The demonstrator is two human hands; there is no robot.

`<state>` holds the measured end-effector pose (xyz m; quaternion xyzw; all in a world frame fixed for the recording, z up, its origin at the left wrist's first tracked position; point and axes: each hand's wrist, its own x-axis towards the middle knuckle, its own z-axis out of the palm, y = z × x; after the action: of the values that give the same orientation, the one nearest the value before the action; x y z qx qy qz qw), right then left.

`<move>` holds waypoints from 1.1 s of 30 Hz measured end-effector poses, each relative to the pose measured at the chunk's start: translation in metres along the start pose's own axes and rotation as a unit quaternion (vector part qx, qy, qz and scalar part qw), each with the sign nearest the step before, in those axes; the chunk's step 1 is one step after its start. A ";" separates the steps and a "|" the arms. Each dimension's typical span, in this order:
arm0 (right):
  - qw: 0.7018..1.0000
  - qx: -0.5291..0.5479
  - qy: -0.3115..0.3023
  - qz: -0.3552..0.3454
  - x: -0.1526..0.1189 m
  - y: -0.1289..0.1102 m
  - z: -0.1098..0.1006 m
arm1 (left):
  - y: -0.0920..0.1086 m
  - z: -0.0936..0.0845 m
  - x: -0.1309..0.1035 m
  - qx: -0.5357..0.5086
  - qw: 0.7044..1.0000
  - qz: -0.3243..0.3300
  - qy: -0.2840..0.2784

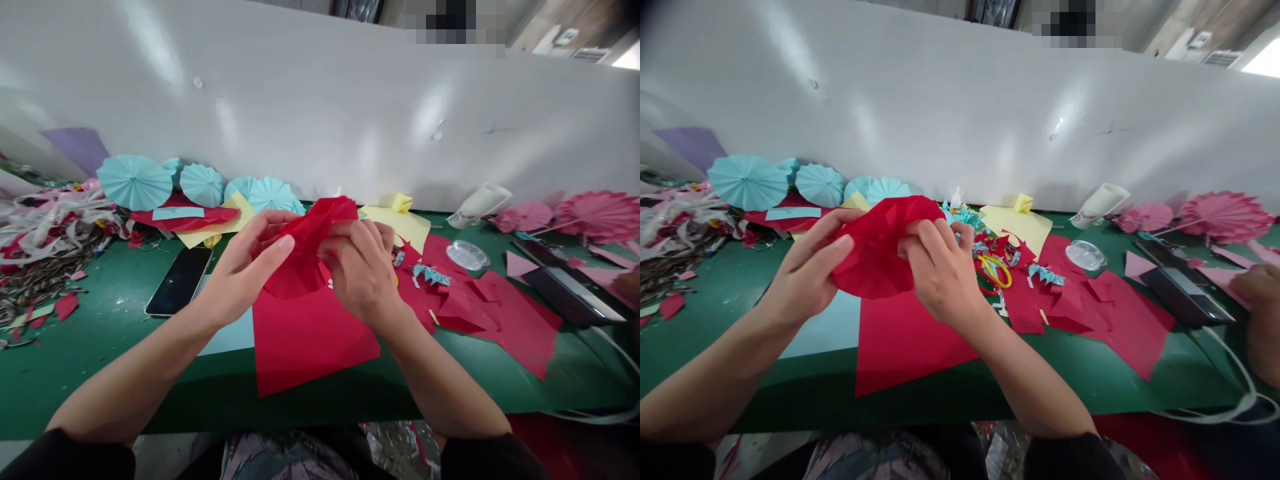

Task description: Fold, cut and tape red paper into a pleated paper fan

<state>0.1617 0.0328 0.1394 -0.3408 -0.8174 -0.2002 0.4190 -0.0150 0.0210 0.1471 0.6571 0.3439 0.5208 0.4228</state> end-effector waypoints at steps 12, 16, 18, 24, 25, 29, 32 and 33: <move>0.960 0.273 -0.031 0.047 0.003 -0.006 0.001 | 0.002 -0.004 0.001 -0.074 0.984 -0.023 -0.160; 0.959 0.278 -0.034 0.047 0.002 -0.009 0.004 | 0.001 -0.003 -0.001 -0.044 0.987 -0.022 -0.152; 0.961 0.269 -0.033 0.048 0.002 -0.010 0.005 | 0.001 -0.004 -0.001 -0.044 0.984 -0.010 -0.170; 0.961 0.270 -0.047 0.020 0.001 -0.015 0.005 | -0.002 0.000 -0.001 -0.058 0.981 0.050 -0.176; 0.962 0.270 -0.048 0.020 0.001 -0.016 0.005 | -0.004 0.001 -0.001 -0.071 0.980 0.061 -0.176; 0.961 0.270 -0.056 0.018 0.000 -0.016 0.005 | -0.009 0.003 0.002 -0.118 0.970 0.090 -0.191; 0.958 0.279 -0.058 0.020 -0.001 -0.015 0.005 | -0.009 0.000 0.005 -0.120 0.973 0.103 -0.166; 0.958 0.281 -0.058 0.021 -0.002 -0.015 0.005 | -0.009 -0.001 0.005 -0.112 0.976 0.107 -0.153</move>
<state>0.1483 0.0250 0.1342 -0.2373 -0.8560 0.0668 0.4543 -0.0145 0.0295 0.1410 0.7103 0.1423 0.4911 0.4838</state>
